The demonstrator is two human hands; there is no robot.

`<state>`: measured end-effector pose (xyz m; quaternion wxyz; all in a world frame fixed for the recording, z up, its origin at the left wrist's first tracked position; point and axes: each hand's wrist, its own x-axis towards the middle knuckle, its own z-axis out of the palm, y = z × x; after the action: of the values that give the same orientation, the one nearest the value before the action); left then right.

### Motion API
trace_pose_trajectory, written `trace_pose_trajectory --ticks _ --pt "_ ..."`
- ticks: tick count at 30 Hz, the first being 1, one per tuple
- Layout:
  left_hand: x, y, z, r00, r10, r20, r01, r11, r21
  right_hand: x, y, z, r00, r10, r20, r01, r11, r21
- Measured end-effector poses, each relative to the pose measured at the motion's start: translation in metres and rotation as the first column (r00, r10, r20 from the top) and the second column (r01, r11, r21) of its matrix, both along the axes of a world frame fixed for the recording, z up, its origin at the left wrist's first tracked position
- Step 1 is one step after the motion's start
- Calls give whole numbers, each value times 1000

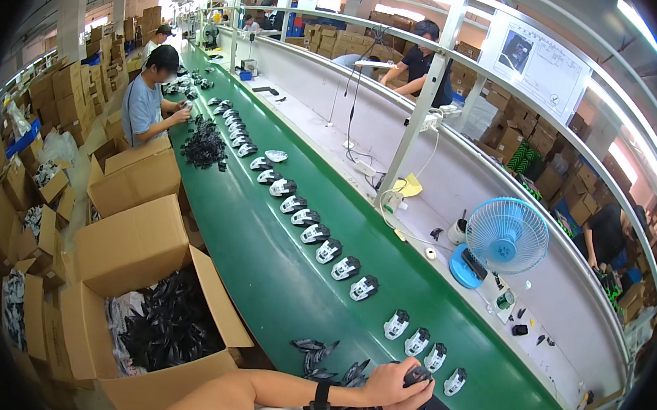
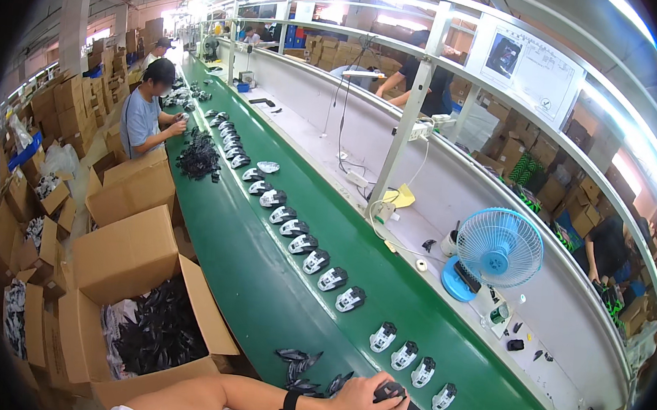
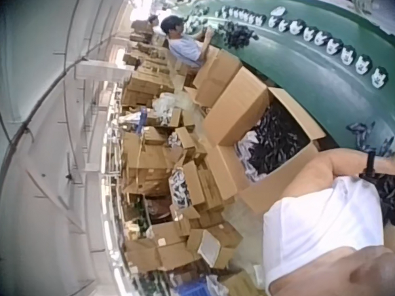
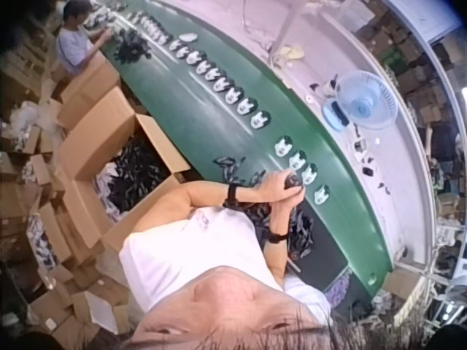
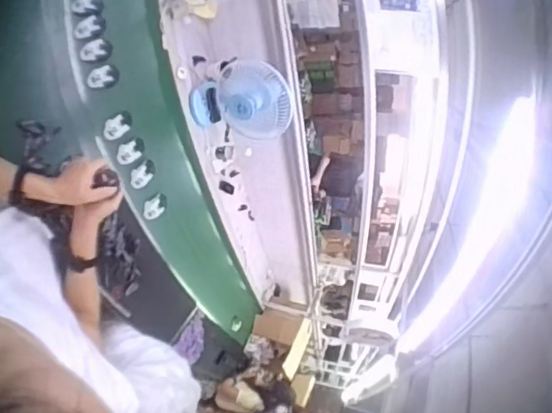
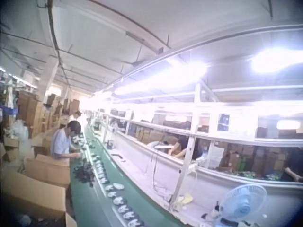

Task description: Assembling and checking the bottom shell and side panels of computer mice on a production line.

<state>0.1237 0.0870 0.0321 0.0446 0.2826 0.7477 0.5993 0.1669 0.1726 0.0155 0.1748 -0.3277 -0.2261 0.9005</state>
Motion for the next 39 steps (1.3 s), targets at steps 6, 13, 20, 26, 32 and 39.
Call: trace_pose_trajectory --ticks 6,13,20,26,32,39 --pt "-4 4 -35 985 -28 171 40 997 -67 9 15 -61 990 11 141 -49 962 270" --pt "-13 -8 -42 948 -303 100 319 909 -268 24 -8 -62 994 1 108 -24 976 215" --pt "-4 4 -31 970 -229 77 238 961 -140 13 12 -53 991 -34 132 -8 952 305" --pt "-22 20 -57 858 -5 513 -80 986 144 -13 13 -39 999 -10 42 0 974 228" --pt "-31 19 -69 848 177 500 -184 982 -35 -30 0 -49 983 -82 167 29 955 294" --pt "-127 -1 -139 908 305 287 -205 922 -330 -48 -4 -126 866 23 500 -490 245 837"
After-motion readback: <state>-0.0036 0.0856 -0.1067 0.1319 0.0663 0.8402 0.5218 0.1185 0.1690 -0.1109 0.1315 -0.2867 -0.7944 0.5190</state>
